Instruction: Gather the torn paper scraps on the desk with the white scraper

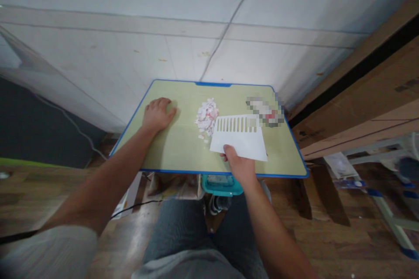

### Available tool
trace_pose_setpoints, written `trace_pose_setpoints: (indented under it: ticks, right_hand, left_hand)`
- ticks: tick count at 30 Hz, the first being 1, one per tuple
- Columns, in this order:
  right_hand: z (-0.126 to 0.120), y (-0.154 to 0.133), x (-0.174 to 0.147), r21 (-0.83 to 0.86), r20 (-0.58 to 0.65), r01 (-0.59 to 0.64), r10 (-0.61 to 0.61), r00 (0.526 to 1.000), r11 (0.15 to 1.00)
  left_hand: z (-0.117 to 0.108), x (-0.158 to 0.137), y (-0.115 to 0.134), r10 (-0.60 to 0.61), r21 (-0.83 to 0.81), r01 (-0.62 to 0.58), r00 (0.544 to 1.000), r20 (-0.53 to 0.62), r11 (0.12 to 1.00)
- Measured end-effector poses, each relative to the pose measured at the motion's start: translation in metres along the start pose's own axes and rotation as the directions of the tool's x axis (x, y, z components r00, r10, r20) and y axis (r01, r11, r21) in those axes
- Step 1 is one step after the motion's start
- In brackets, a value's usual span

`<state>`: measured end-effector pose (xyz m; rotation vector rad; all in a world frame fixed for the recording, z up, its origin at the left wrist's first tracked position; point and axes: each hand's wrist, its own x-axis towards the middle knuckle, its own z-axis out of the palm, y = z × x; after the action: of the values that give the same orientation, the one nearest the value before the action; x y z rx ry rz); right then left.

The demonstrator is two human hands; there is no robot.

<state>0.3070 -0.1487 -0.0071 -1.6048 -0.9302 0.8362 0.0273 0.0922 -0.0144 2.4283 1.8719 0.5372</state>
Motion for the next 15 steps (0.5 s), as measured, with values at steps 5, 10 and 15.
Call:
trace_pose_setpoints:
  ticks: [5, 10, 15]
  right_hand:
    - [-0.001, 0.008, -0.001, -0.076, 0.023, -0.039, 0.041, 0.999, 0.996]
    - [-0.002, 0.007, -0.004, -0.177, 0.079, -0.032, 0.047, 0.996, 0.984]
    - [-0.001, 0.017, -0.006, -0.207, 0.135, 0.060, -0.033, 0.990, 0.977]
  left_hand:
    - [0.009, 0.001, -0.011, 0.015, -0.020, -0.016, 0.998, -0.054, 1.000]
    - [0.011, 0.000, -0.020, 0.035, -0.029, -0.036, 0.998, -0.046, 0.999]
    - [0.014, 0.002, -0.026, 0.054, -0.030, -0.056, 0.997, -0.061, 0.998]
